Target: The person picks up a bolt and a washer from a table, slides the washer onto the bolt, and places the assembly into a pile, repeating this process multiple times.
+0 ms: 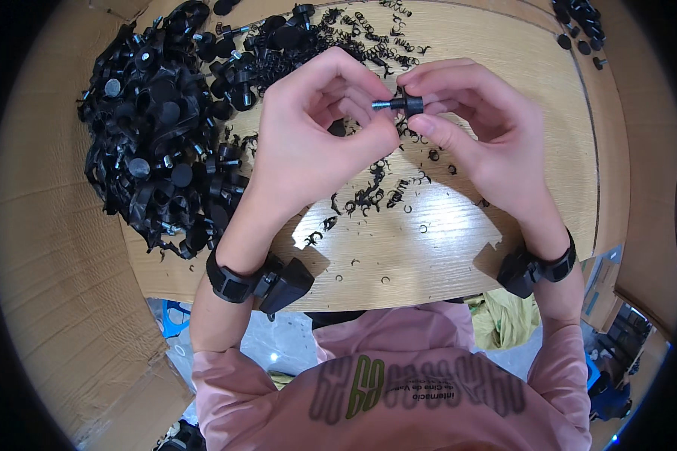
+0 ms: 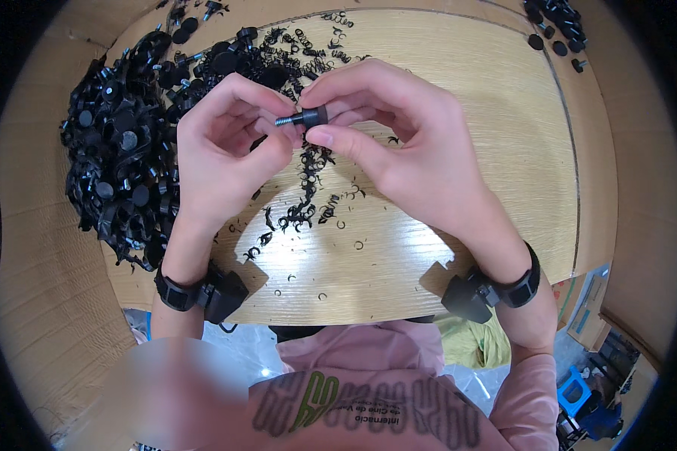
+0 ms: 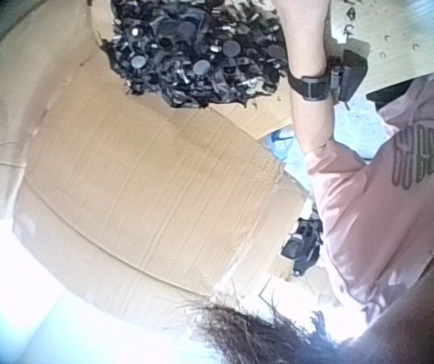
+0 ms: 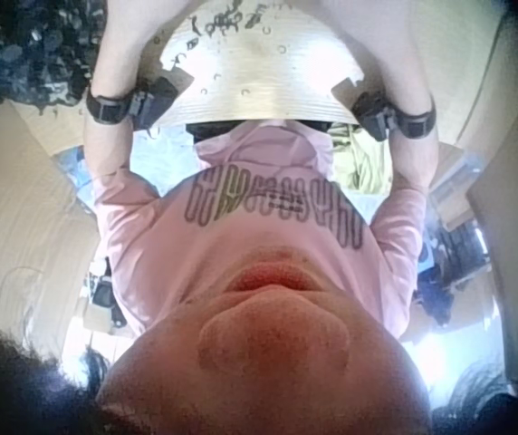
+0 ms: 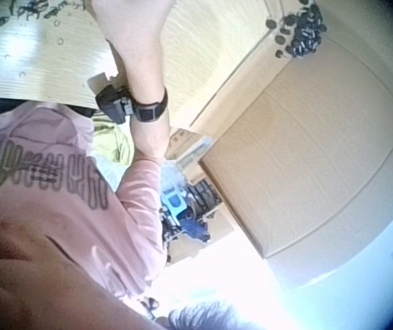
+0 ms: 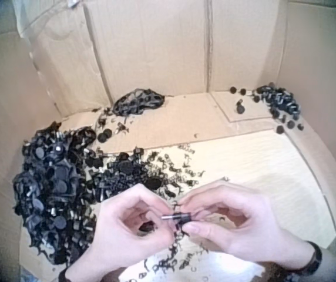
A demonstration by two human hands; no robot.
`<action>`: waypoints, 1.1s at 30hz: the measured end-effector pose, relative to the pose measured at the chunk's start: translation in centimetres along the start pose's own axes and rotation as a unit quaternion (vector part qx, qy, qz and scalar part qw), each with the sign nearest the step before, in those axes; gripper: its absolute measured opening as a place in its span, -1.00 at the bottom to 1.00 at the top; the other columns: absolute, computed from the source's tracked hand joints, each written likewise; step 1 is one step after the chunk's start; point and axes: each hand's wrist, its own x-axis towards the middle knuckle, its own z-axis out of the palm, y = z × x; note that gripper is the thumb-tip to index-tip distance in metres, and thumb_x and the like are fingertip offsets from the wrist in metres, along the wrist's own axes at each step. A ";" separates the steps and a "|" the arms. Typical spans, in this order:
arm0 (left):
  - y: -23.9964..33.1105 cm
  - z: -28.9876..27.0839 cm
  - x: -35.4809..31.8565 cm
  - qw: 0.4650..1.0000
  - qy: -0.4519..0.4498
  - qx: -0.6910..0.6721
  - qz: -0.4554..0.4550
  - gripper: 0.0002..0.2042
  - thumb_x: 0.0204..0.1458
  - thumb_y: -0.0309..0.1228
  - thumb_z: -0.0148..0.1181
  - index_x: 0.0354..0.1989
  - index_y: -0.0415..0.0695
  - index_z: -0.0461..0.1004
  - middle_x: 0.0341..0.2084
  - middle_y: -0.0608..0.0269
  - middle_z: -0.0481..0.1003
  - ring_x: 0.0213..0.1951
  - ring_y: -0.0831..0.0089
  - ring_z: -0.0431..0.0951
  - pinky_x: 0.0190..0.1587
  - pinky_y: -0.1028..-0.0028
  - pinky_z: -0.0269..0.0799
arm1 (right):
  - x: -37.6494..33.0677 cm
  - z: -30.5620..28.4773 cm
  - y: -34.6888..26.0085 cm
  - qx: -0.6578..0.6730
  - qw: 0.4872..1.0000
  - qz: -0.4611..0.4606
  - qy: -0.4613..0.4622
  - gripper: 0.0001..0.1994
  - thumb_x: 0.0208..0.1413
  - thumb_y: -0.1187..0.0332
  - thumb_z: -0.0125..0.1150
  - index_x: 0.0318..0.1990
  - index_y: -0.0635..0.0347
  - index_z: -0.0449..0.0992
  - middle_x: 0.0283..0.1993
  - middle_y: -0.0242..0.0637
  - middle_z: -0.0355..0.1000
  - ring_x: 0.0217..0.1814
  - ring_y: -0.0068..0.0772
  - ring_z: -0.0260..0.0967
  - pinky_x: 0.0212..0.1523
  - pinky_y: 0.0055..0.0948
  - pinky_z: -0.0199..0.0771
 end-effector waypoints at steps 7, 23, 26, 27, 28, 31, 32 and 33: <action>-0.2 0.1 -0.1 0.998 0.009 0.036 0.047 -0.81 -0.09 -0.72 0.16 -0.27 -0.29 0.39 -0.31 0.21 0.47 -0.26 0.58 0.50 -0.19 0.59 0.44 | 0.0 0.5 -0.3 0.078 0.994 0.049 0.061 -0.75 0.02 0.57 0.24 -0.12 0.36 0.46 -0.16 -0.24 0.49 -0.18 -0.54 0.47 -0.12 -0.58 0.47; 0.1 0.7 0.2 0.991 -0.005 -0.134 0.013 -0.74 -0.05 -0.74 0.09 -0.14 -0.36 0.39 -0.29 0.13 0.52 -0.26 0.53 0.56 -0.21 0.59 0.49 | 0.2 0.0 -0.6 0.138 0.986 0.075 0.053 -0.78 0.08 0.52 0.20 -0.11 0.40 0.44 -0.26 -0.20 0.50 -0.25 -0.55 0.50 -0.22 -0.63 0.48; 0.3 0.7 0.1 0.992 -0.001 -0.127 -0.003 -0.75 -0.05 -0.75 0.07 -0.14 -0.37 0.39 -0.31 0.13 0.53 -0.25 0.51 0.57 -0.19 0.58 0.49 | 0.2 -0.1 -0.7 0.121 0.986 0.104 0.053 -0.77 0.10 0.47 0.20 -0.11 0.41 0.45 -0.33 -0.23 0.50 -0.30 -0.56 0.50 -0.28 -0.63 0.48; 0.3 0.6 0.1 0.992 -0.001 -0.128 -0.004 -0.75 -0.05 -0.75 0.07 -0.14 -0.37 0.39 -0.31 0.13 0.53 -0.25 0.51 0.57 -0.19 0.58 0.49 | 0.2 -0.2 -0.8 0.107 0.986 0.119 0.053 -0.76 0.11 0.45 0.20 -0.11 0.41 0.46 -0.36 -0.24 0.51 -0.33 -0.56 0.50 -0.31 -0.64 0.49; 0.3 0.5 0.0 0.992 -0.017 -0.122 -0.008 -0.76 -0.02 -0.73 0.07 -0.13 -0.36 0.38 -0.29 0.10 0.52 -0.25 0.47 0.56 -0.18 0.54 0.50 | 0.2 -0.3 -0.8 0.107 0.985 0.120 0.053 -0.76 0.11 0.45 0.20 -0.11 0.41 0.46 -0.36 -0.24 0.51 -0.33 -0.56 0.50 -0.31 -0.64 0.49; 0.2 0.3 0.0 0.992 -0.037 -0.118 -0.014 -0.78 0.01 -0.72 0.05 -0.14 -0.35 0.38 -0.31 0.06 0.52 -0.27 0.42 0.57 -0.21 0.50 0.52 | 0.4 -0.5 -1.0 0.126 0.978 0.160 0.053 -0.75 0.12 0.41 0.20 -0.09 0.38 0.46 -0.41 -0.27 0.50 -0.39 -0.56 0.50 -0.36 -0.65 0.48; 0.1 0.3 0.0 0.992 -0.042 -0.119 -0.015 -0.79 0.00 -0.73 0.04 -0.15 -0.35 0.38 -0.35 0.04 0.54 -0.30 0.41 0.58 -0.23 0.50 0.52 | 0.5 -0.6 -1.2 0.125 0.974 0.184 0.048 -0.74 0.12 0.40 0.20 -0.09 0.36 0.46 -0.41 -0.26 0.50 -0.41 -0.56 0.50 -0.38 -0.65 0.47; 0.2 0.3 0.0 0.992 -0.042 -0.120 -0.015 -0.79 0.00 -0.73 0.04 -0.15 -0.35 0.38 -0.35 0.04 0.54 -0.30 0.41 0.58 -0.23 0.50 0.52 | 0.5 -0.7 -1.4 0.123 0.969 0.209 0.043 -0.74 0.13 0.39 0.20 -0.08 0.35 0.46 -0.40 -0.26 0.50 -0.43 -0.55 0.50 -0.40 -0.66 0.46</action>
